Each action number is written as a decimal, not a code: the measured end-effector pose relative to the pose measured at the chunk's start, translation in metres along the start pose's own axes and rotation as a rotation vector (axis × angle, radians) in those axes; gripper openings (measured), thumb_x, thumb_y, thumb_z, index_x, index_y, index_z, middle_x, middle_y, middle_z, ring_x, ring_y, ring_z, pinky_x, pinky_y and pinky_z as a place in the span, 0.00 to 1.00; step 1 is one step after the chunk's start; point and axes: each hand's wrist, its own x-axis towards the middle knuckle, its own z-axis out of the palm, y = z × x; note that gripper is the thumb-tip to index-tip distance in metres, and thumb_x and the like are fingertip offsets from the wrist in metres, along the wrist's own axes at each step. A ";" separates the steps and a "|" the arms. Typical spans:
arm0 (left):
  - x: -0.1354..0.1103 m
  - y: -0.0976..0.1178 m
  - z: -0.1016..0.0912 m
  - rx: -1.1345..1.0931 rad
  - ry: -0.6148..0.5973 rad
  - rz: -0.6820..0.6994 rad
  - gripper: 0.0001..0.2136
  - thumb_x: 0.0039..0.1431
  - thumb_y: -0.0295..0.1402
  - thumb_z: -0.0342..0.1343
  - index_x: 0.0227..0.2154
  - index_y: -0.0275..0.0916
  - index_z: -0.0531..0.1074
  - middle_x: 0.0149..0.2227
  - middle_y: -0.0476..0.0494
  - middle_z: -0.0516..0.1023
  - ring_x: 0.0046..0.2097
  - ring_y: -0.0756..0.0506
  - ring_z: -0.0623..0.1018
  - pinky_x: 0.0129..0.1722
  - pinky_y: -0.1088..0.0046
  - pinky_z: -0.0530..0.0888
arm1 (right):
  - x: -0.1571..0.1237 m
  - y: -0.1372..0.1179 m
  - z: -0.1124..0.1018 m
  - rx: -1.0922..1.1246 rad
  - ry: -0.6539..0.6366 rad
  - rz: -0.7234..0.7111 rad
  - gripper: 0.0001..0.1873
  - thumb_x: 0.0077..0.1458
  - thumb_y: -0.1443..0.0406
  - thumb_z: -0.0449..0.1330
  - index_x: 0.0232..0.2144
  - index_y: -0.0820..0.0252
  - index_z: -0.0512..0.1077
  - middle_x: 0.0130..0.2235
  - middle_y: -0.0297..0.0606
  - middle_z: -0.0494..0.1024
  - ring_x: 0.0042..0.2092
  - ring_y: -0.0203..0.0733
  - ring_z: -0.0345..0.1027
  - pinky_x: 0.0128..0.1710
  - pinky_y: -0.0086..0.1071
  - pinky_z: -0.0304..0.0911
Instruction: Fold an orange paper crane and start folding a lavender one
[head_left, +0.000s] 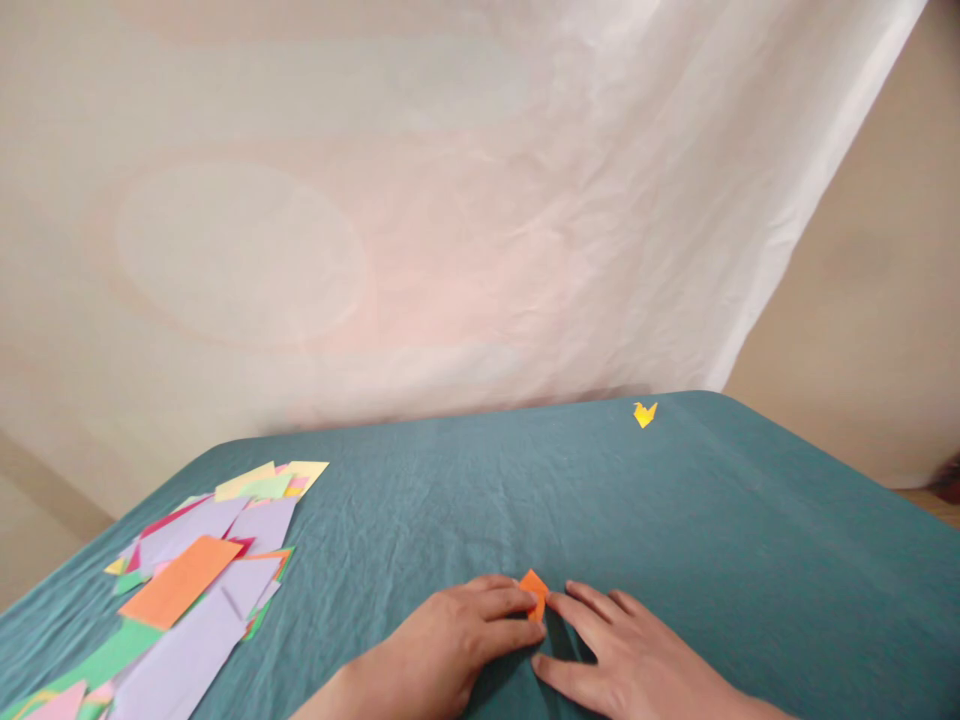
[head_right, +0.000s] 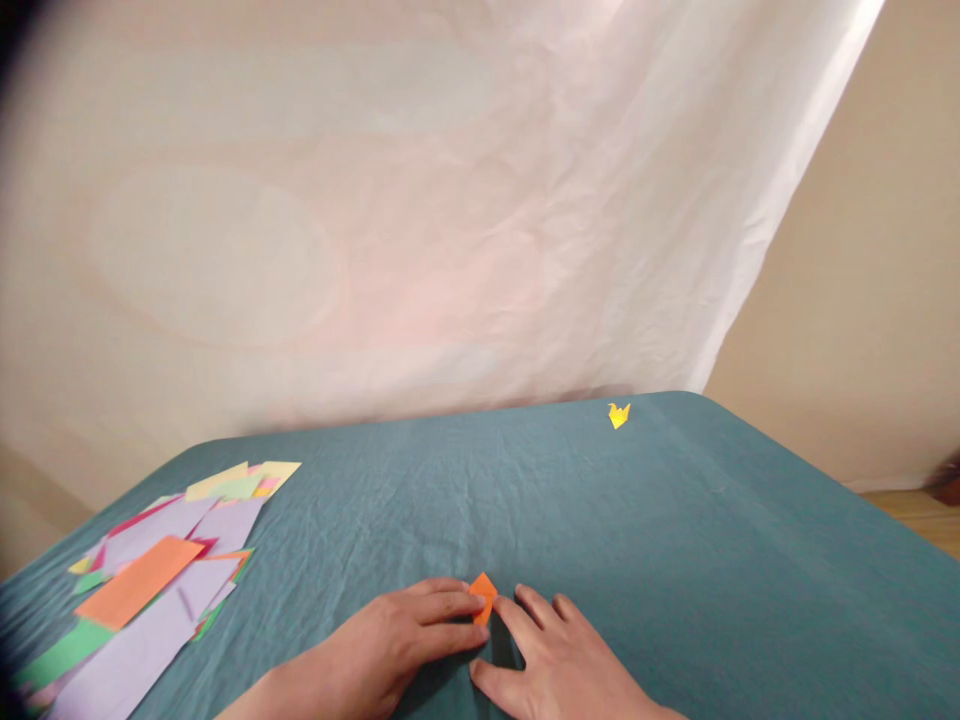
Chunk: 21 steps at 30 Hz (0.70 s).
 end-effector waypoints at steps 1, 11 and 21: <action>0.000 0.000 0.000 0.009 -0.001 0.006 0.25 0.58 0.19 0.46 0.57 0.47 0.63 0.58 0.47 0.68 0.60 0.45 0.65 0.60 0.66 0.61 | 0.001 0.001 0.001 0.017 0.015 0.015 0.14 0.61 0.58 0.52 0.48 0.38 0.69 0.48 0.36 0.76 0.46 0.49 0.72 0.38 0.39 0.67; -0.003 -0.006 0.002 0.050 0.011 0.007 0.26 0.58 0.19 0.48 0.57 0.49 0.63 0.60 0.46 0.65 0.61 0.43 0.65 0.59 0.66 0.64 | 0.005 0.003 0.000 0.052 -0.029 0.101 0.16 0.56 0.64 0.55 0.47 0.53 0.70 0.47 0.39 0.75 0.43 0.47 0.69 0.37 0.36 0.64; -0.001 -0.004 0.004 0.097 0.010 0.042 0.27 0.55 0.18 0.47 0.57 0.45 0.63 0.61 0.46 0.64 0.61 0.43 0.64 0.59 0.65 0.64 | 0.006 0.003 0.001 0.107 -0.021 0.113 0.14 0.56 0.65 0.57 0.46 0.53 0.70 0.47 0.34 0.74 0.44 0.43 0.66 0.38 0.33 0.62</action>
